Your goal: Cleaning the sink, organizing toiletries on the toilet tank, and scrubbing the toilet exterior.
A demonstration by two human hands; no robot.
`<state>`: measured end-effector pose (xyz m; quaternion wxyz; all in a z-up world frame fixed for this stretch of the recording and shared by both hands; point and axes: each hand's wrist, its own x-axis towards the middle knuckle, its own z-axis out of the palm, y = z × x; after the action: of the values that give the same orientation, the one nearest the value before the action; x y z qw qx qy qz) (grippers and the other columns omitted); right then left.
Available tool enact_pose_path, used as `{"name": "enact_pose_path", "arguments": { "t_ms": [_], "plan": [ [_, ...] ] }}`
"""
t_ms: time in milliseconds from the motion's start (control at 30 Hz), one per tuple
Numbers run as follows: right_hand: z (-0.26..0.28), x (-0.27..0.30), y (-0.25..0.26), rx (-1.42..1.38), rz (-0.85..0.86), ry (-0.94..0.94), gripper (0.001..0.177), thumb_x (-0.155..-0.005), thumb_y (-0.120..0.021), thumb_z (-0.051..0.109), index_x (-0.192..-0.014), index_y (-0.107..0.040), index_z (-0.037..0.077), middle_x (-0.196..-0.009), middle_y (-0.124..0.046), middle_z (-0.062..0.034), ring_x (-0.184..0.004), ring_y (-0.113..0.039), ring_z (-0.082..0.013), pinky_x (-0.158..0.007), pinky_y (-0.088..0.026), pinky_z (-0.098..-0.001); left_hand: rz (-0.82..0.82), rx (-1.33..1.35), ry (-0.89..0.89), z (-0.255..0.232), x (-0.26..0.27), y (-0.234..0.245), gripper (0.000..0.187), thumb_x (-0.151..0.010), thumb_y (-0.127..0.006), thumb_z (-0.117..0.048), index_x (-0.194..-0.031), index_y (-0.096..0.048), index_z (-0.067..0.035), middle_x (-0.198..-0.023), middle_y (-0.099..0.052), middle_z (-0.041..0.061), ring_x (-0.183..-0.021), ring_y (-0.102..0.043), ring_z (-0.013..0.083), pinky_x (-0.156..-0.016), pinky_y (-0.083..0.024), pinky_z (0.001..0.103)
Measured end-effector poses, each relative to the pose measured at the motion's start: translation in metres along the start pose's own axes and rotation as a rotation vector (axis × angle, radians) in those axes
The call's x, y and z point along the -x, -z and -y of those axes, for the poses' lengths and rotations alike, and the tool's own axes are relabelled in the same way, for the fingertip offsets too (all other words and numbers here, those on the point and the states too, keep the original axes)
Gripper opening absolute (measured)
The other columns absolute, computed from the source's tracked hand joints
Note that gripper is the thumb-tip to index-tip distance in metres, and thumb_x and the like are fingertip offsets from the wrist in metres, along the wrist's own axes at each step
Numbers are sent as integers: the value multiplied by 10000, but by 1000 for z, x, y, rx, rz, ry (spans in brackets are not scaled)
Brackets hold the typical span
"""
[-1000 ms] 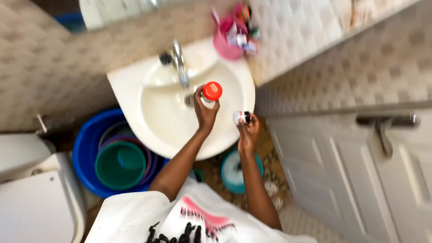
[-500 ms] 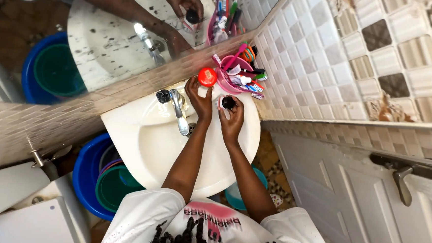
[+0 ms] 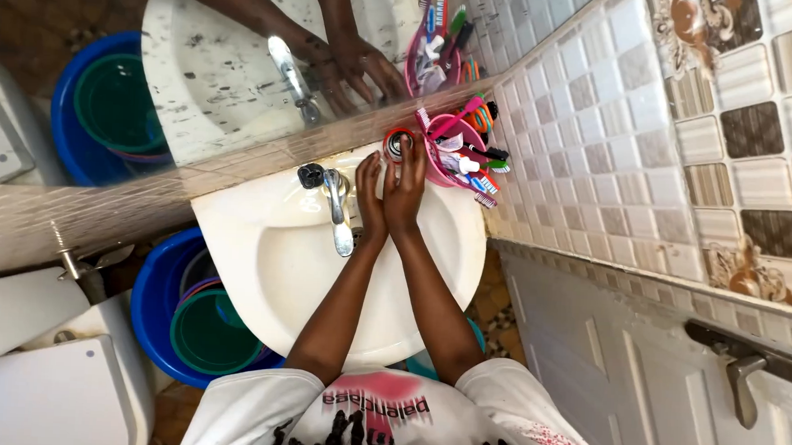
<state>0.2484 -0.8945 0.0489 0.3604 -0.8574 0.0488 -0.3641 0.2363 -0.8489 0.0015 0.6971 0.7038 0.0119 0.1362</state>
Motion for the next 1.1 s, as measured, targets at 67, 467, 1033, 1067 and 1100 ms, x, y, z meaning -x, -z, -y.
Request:
{"name": "enact_pose_path", "arguments": {
  "t_ms": [67,467,1033,1067,1100],
  "plan": [
    [11,10,11,7,3,-28,545,-950,-660,-61,-1470,-511,7,-1516,-427,-278,-1400,-449,-469,-1095,-481,-509,36,10,-6,-5,-3,1,580,-919,-705,96,-1435,-492,-64,-1412,-464,123,-1377,-484,351,-1122,-457,462],
    [28,34,48,-216,193,-188,388,-1025,-466,-52,-1376,-617,15,-1410,-564,-183,-1334,-553,-386,-1082,-472,-480,182,-173,-175,-15,-1,1,667,-914,-665,116,-1521,-487,-93,-1480,-448,167,-1432,-428,389,-1156,-421,491],
    [20,93,118,-365,393,-396,358,-972,-499,-133,-1243,-682,14,-1249,-662,-146,-1192,-644,-314,-896,-592,-365,101,-129,-38,-45,98,48,326,-922,-625,111,-1237,-635,28,-1231,-568,164,-1206,-590,397,-1010,-505,468],
    [25,105,129,-376,429,-446,326,-980,-507,-121,-1197,-699,28,-1176,-681,-126,-1135,-669,-287,-872,-601,-360,159,-104,44,-52,119,63,262,-922,-636,83,-1164,-671,-12,-1183,-610,132,-1174,-618,371,-1002,-507,458],
    [28,114,135,-396,478,-485,301,-988,-515,-109,-1151,-717,43,-1103,-700,-106,-1079,-693,-260,-848,-610,-354,199,-80,119,-59,136,77,208,-922,-648,56,-1092,-706,-51,-1134,-652,99,-1142,-647,346,-994,-510,449]
  ]
}}
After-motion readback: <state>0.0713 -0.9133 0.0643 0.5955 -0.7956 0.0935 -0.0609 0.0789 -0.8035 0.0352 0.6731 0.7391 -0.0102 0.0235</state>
